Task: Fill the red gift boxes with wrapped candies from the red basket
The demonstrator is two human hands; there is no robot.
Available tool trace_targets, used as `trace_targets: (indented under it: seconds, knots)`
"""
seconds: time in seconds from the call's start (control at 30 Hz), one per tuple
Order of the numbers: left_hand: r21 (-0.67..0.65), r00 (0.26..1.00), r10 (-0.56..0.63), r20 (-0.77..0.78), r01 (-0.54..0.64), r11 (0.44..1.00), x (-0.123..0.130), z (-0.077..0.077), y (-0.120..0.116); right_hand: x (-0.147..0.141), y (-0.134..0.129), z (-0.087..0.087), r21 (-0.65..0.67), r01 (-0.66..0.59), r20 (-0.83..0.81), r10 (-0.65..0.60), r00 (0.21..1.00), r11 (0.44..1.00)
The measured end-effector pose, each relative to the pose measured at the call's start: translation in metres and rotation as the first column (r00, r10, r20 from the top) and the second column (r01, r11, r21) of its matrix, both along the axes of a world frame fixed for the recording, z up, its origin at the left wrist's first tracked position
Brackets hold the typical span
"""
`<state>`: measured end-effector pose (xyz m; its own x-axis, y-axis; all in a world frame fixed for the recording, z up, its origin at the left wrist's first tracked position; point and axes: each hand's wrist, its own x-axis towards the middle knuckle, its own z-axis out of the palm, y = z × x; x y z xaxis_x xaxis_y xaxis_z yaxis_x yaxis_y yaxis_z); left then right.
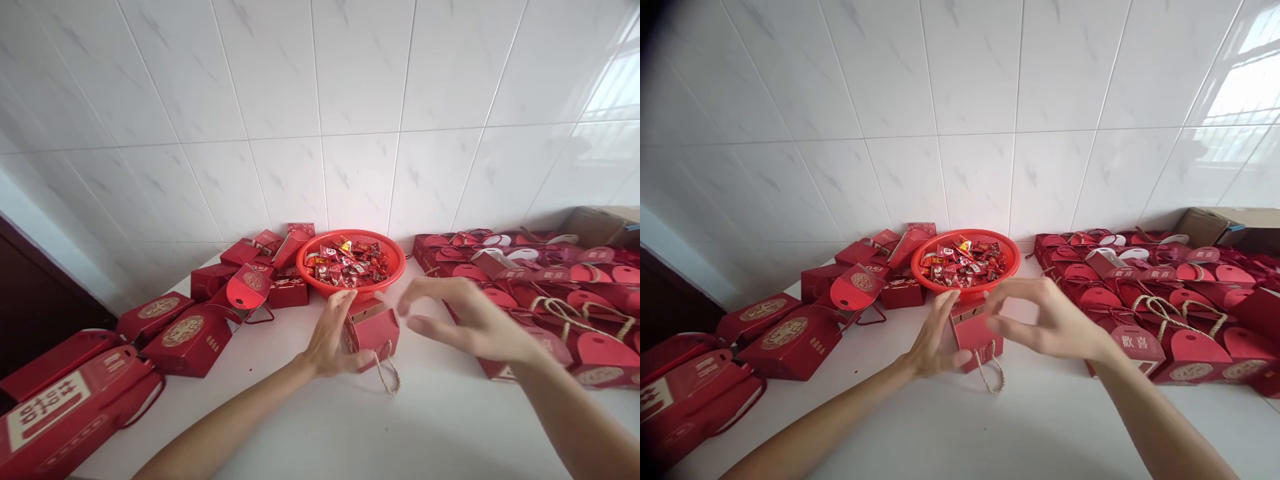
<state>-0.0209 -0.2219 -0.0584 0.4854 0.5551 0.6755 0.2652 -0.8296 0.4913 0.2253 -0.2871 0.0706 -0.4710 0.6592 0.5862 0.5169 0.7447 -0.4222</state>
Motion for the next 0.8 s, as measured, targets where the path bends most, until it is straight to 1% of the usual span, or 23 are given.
trace_targets:
  seconds: [0.07,0.13,0.17,0.23,0.33,0.43,0.5,0.57,0.63,0.7,0.8]
  knots:
    - [-0.090,0.998,0.023,0.051,-0.019,0.996,0.000,0.016,-0.001,-0.008,0.010,-0.011,-0.014,0.006,0.061,-0.005,0.998,1.000]
    - [-0.177,0.997,0.067,0.048,-0.058,0.982,0.001,0.035,-0.001,-0.017,0.020,-0.025,-0.049,0.035,0.148,-0.027,0.989,0.998]
    - [-0.214,0.997,0.076,0.012,-0.072,0.974,0.002,0.044,0.000,-0.020,0.023,-0.031,-0.071,0.047,0.202,-0.032,0.979,0.996]
    - [-0.269,0.993,0.052,-0.106,-0.079,0.960,0.003,0.061,0.001,-0.025,0.026,-0.040,-0.086,0.065,0.290,-0.037,0.956,0.994]
    - [-0.315,0.958,-0.032,-0.283,-0.062,0.947,0.002,0.078,0.000,-0.027,0.026,-0.044,-0.065,0.075,0.305,-0.051,0.951,0.995]
    - [-0.335,0.911,-0.090,-0.401,-0.054,0.941,-0.001,0.088,-0.006,-0.024,0.024,-0.042,-0.132,0.039,0.241,-0.006,0.971,0.990]
    - [-0.352,0.889,-0.086,-0.449,-0.087,0.932,-0.003,0.094,-0.010,-0.021,0.023,-0.041,-0.200,0.006,0.174,0.029,0.984,0.980]
    - [-0.364,0.892,-0.064,-0.448,-0.117,0.924,-0.006,0.098,-0.012,-0.017,0.023,-0.042,-0.278,-0.027,0.107,0.059,0.993,0.960]
    - [-0.395,0.899,-0.081,-0.430,-0.107,0.913,-0.010,0.100,-0.012,-0.015,0.022,-0.044,-0.362,-0.034,0.058,0.059,0.997,0.932]
    - [-0.470,0.892,-0.128,-0.434,-0.103,0.877,-0.016,0.102,-0.009,-0.013,0.022,-0.045,-0.437,-0.020,0.044,0.043,0.998,0.899]
    - [-0.615,0.893,-0.166,-0.417,-0.143,0.775,-0.028,0.101,0.000,-0.011,0.022,-0.047,-0.514,-0.012,0.068,0.055,0.996,0.858]
